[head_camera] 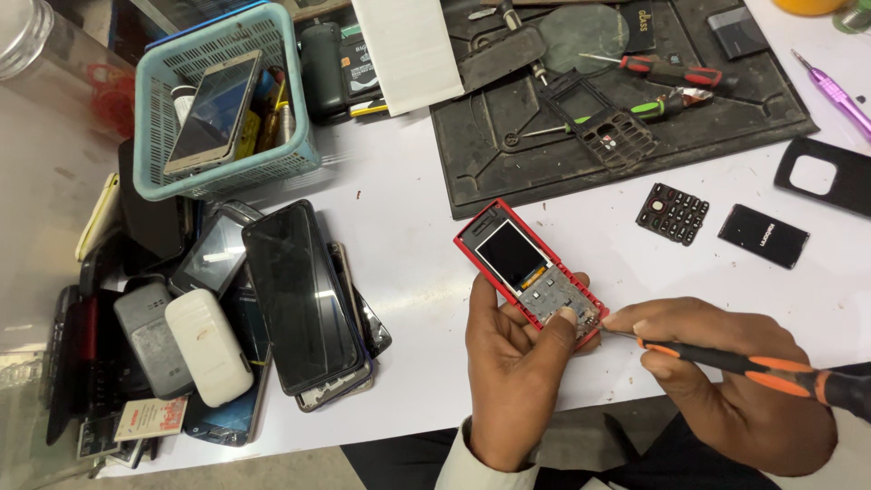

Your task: The person removes the battery and keypad from a red feature phone using a screwdriver. They unscrew the back cover, lift the keypad, and expose the internal components.

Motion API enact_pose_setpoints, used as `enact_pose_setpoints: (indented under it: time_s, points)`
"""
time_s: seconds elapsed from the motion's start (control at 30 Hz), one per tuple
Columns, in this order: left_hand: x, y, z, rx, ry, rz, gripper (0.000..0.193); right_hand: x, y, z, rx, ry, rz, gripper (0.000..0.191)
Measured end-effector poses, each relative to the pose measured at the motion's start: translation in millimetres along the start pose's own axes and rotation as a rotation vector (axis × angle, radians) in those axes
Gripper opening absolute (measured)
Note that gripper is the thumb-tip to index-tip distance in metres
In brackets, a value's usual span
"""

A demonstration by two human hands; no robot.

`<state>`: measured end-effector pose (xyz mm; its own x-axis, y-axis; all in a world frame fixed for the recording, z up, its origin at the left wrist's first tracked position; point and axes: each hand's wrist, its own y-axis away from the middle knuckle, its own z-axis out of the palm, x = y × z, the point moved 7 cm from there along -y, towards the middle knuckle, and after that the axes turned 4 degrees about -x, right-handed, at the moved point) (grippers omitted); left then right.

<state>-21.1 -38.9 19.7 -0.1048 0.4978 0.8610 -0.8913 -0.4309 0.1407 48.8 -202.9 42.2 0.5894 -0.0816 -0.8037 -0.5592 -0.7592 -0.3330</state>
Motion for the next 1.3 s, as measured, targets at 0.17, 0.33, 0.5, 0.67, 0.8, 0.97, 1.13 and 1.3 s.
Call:
enact_pose_setpoints:
  time_s: [0.17,0.33,0.5,0.67,0.8,0.97,1.13,1.3]
  points:
    - [2.3,0.6,1.0,-0.007,-0.018,0.006,0.055,-1.7,4.9,0.4,0.085,-0.039,-0.034,0.023]
    - [3.4,0.4,0.9,-0.011,-0.020,0.006,0.056,3.3,8.9,0.9,0.099,-0.035,-0.004,0.026]
    - [2.9,0.3,0.9,-0.013,-0.015,0.006,0.056,-0.6,11.3,3.2,0.137,-0.002,-0.048,0.025]
    - [3.8,0.2,1.5,-0.017,-0.031,0.017,0.057,0.7,8.4,5.6,0.154,-0.123,-0.013,0.023]
    - [3.7,0.5,1.7,-0.020,-0.026,-0.005,0.057,3.3,8.4,0.9,0.196,-0.105,0.112,0.022]
    - [3.7,0.5,1.7,-0.008,-0.025,-0.012,0.059,-4.8,6.3,-6.5,0.230,-0.172,0.053,0.023]
    - [4.1,1.2,1.4,-0.022,-0.020,0.011,0.058,-1.3,3.3,-6.0,0.126,-0.107,0.049,0.022]
    - [4.4,1.6,2.0,-0.034,-0.014,0.027,0.059,2.5,3.3,-4.3,0.066,-0.062,0.051,0.022]
